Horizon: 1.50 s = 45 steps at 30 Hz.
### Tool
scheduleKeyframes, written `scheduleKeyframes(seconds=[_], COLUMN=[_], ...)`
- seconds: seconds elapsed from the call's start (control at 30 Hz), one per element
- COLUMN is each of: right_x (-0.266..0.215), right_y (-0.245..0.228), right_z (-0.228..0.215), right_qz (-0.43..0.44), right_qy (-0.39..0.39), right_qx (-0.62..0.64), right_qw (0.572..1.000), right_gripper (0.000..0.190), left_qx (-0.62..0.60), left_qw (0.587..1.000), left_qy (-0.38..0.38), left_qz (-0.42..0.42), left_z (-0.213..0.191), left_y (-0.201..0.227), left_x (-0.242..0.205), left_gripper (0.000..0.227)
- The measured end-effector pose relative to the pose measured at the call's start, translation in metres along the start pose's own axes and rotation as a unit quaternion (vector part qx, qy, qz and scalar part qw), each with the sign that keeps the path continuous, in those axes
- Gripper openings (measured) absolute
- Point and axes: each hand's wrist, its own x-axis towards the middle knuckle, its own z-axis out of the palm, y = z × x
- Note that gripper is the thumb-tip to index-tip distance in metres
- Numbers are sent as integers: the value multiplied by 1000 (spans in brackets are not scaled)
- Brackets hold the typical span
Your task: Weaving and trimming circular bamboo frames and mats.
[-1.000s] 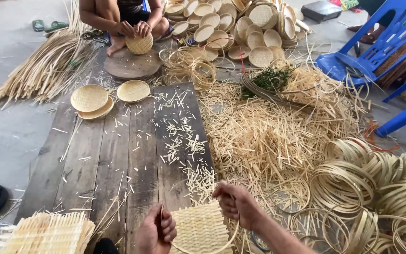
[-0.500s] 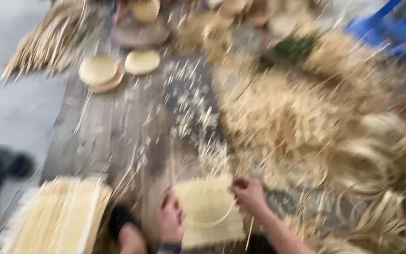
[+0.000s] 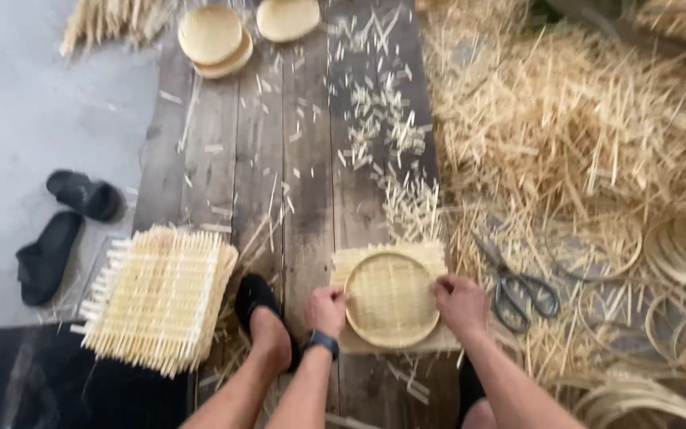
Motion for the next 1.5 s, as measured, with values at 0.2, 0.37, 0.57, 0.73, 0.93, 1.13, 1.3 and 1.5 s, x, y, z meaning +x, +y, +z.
scheduleKeyframes(seconds=[0.2,0.37,0.57,0.73,0.93,1.13,1.3,1.5], right_x=[-1,-6,-3,23,35,24,39,27], right_y=[-23,-24,-6,47,20,6,37,43], right_z=[-17,-18,-12,40,10,-1,12,28], right_qz=[25,78,-10,-74,69,129,51,-19], right_qy=[-40,-76,-4,7,-77,-100,-87,-57], right_qx=[-9,-1,27,-36,34,96,86,140], right_qw=[999,994,1000,997,994,982,991,988], right_gripper=[22,23,23,22,24,23,24,27], left_qx=[-13,-91,-100,-206,-166,-269,-285,-69], left_qw=[1000,995,989,971,975,924,927,960], left_qy=[-15,-5,-28,-81,-102,-178,-171,-242], left_qz=[-1,-42,-105,-93,-108,-207,-173,-124], left_z=[-7,-11,0,23,56,54,60,15], left_y=[4,15,-1,-53,-75,-87,-97,-10], left_x=[-1,-3,3,24,63,65,76,93], left_gripper=[19,24,21,21,20,26,27,23])
